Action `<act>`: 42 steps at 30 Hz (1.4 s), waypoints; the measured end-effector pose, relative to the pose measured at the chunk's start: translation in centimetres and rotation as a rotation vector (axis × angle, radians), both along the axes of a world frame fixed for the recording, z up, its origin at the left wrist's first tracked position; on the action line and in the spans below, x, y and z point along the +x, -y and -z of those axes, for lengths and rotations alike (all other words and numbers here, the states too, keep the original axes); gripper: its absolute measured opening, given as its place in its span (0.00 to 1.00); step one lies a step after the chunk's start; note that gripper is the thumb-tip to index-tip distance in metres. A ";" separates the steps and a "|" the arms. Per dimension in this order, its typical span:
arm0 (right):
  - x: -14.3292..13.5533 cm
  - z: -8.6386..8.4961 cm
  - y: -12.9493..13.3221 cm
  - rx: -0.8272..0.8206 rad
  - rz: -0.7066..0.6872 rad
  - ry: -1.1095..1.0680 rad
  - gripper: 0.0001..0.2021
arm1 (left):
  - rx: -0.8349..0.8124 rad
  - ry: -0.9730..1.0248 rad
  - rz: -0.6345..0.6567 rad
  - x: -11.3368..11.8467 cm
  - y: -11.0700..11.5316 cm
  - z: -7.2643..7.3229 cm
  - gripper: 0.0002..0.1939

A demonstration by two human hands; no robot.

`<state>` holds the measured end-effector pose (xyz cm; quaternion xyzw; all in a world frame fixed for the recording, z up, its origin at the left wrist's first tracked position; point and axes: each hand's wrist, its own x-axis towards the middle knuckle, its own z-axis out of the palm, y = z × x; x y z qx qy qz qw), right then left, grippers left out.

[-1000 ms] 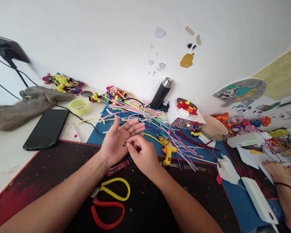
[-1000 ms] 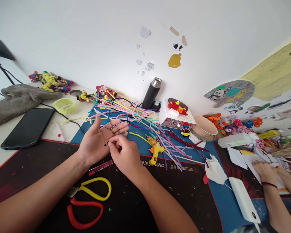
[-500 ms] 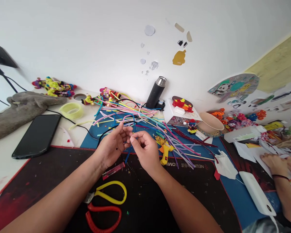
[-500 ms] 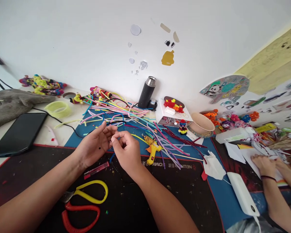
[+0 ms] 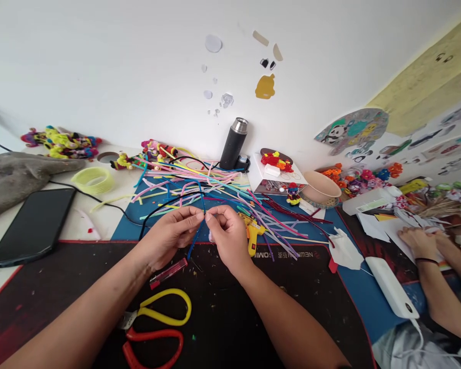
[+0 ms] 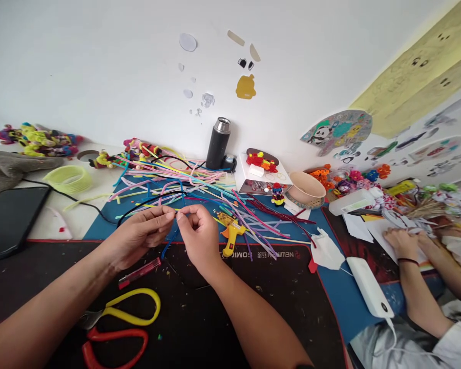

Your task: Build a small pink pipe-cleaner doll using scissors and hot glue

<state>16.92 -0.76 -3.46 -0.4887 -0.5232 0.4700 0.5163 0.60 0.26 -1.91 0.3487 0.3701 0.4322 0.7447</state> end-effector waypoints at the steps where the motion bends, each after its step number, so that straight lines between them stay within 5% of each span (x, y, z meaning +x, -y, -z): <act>1: 0.0 0.0 0.0 -0.002 0.000 0.001 0.18 | -0.002 -0.004 -0.003 0.1 0.0 -0.1 0.23; 34: 0.5 -0.3 1.4 -0.005 -0.098 -0.030 0.15 | 0.045 -0.074 -0.065 -0.7 -0.5 -0.2 0.26; 36: 0.4 -0.6 2.8 0.024 -0.165 0.093 0.13 | 0.050 -0.061 -0.091 -1.0 -0.6 -0.4 0.27; 42: -1.2 -1.3 7.2 0.247 -0.721 0.703 0.17 | 0.065 -0.030 -0.066 -1.3 -0.9 -0.6 0.29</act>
